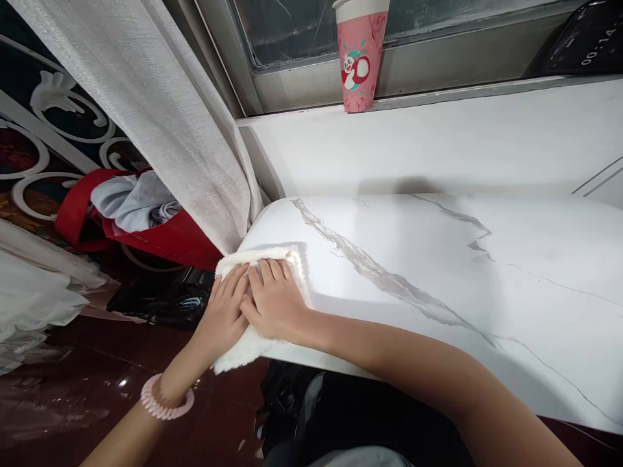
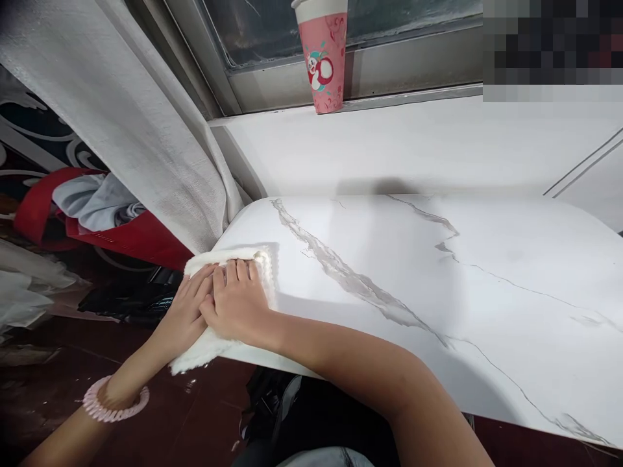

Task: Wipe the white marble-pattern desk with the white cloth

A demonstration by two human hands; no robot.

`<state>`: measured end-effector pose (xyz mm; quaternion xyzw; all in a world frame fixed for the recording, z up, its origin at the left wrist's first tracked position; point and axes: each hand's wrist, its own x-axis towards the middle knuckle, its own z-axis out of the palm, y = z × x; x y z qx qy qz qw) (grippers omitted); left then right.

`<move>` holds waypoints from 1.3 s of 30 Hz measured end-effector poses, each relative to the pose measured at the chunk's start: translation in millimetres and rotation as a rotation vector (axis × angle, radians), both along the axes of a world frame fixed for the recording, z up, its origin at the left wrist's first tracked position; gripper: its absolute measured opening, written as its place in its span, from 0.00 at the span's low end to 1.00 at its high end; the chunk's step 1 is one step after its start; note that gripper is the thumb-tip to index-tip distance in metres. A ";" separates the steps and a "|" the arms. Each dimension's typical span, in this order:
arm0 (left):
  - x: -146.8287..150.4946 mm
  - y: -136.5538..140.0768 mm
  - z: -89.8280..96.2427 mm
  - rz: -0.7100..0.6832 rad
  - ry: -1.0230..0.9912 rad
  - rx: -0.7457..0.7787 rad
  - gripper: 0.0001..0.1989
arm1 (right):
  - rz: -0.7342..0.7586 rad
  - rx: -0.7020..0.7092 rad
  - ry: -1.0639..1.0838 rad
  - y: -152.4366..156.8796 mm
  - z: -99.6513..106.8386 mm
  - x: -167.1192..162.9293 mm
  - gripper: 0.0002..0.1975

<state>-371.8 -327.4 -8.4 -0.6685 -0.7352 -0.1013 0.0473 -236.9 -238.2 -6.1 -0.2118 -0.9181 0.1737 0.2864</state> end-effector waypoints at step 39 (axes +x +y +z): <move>54.0 132.4 -1.8 -0.130 -0.084 0.050 0.24 | -0.251 0.024 -0.008 101.0 -4.7 52.7 0.20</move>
